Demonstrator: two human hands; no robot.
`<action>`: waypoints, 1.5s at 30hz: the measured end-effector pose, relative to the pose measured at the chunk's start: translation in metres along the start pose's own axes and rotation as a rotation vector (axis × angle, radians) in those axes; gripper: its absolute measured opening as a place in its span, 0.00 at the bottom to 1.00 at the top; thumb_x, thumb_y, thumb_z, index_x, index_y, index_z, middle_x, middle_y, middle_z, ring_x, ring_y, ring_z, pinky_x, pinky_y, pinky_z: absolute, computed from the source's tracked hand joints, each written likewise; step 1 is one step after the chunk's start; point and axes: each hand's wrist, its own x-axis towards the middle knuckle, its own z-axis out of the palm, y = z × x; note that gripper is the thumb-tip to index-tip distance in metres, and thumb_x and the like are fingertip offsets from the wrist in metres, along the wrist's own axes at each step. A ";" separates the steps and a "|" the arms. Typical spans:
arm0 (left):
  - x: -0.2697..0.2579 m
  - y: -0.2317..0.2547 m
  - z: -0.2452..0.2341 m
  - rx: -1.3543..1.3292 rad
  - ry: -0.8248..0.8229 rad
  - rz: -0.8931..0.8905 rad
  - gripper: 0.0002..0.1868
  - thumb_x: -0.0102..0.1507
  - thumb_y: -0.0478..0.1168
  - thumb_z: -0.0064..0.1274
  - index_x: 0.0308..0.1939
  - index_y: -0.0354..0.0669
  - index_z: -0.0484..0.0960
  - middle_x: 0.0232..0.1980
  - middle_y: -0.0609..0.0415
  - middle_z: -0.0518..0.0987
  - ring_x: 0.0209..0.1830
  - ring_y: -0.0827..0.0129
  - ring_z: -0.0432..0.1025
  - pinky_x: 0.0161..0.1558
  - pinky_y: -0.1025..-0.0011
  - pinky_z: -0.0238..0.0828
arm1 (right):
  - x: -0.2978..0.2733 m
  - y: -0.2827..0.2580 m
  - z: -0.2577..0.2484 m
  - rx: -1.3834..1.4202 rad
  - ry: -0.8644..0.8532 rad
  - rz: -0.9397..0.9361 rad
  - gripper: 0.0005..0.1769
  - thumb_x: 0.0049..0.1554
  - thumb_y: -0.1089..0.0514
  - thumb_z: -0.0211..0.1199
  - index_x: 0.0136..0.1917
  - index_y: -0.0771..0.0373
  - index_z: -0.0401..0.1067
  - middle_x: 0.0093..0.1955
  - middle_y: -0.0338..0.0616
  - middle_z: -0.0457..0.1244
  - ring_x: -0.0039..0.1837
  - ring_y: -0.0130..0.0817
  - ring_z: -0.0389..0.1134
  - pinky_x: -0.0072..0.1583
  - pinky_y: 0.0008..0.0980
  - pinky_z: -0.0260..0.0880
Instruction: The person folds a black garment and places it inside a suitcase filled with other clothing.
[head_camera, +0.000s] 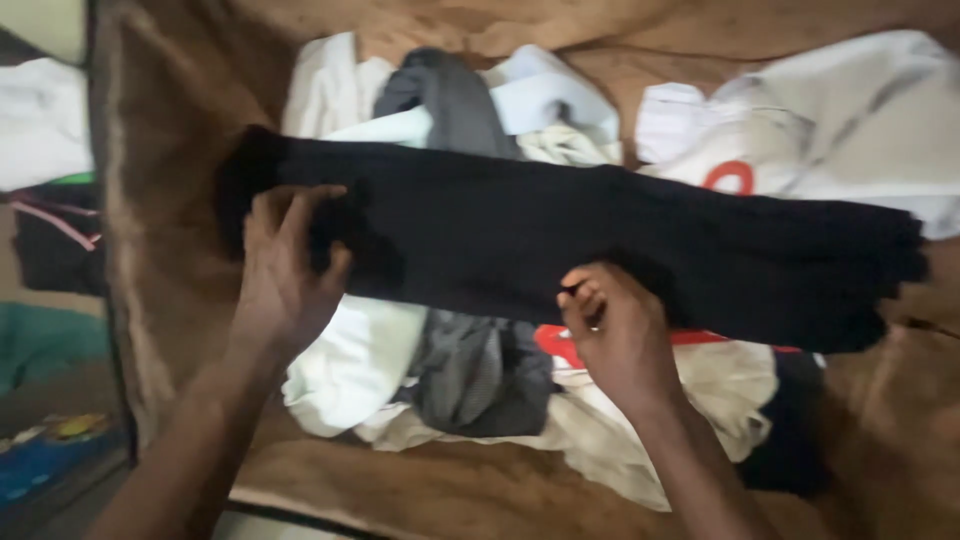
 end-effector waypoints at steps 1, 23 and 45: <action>-0.004 -0.013 -0.004 0.005 0.002 -0.008 0.30 0.59 0.31 0.58 0.66 0.45 0.74 0.61 0.33 0.68 0.58 0.39 0.67 0.61 0.51 0.65 | -0.001 -0.009 0.012 0.003 -0.008 -0.004 0.08 0.55 0.63 0.69 0.47 0.64 0.73 0.37 0.46 0.66 0.38 0.37 0.71 0.42 0.37 0.71; -0.034 -0.145 0.017 0.418 -0.296 0.101 0.17 0.72 0.47 0.43 0.49 0.38 0.81 0.34 0.40 0.80 0.34 0.48 0.74 0.38 0.55 0.73 | 0.014 -0.131 0.116 -0.313 -0.479 0.078 0.18 0.57 0.54 0.63 0.62 0.55 0.73 0.49 0.45 0.72 0.51 0.43 0.74 0.55 0.43 0.73; 0.055 -0.099 -0.010 0.595 -0.447 0.025 0.35 0.58 0.39 0.51 0.72 0.60 0.68 0.78 0.36 0.57 0.76 0.38 0.53 0.70 0.46 0.50 | 0.077 -0.145 0.111 -0.497 -0.198 -0.348 0.19 0.52 0.60 0.64 0.58 0.62 0.75 0.76 0.54 0.54 0.79 0.50 0.49 0.73 0.55 0.49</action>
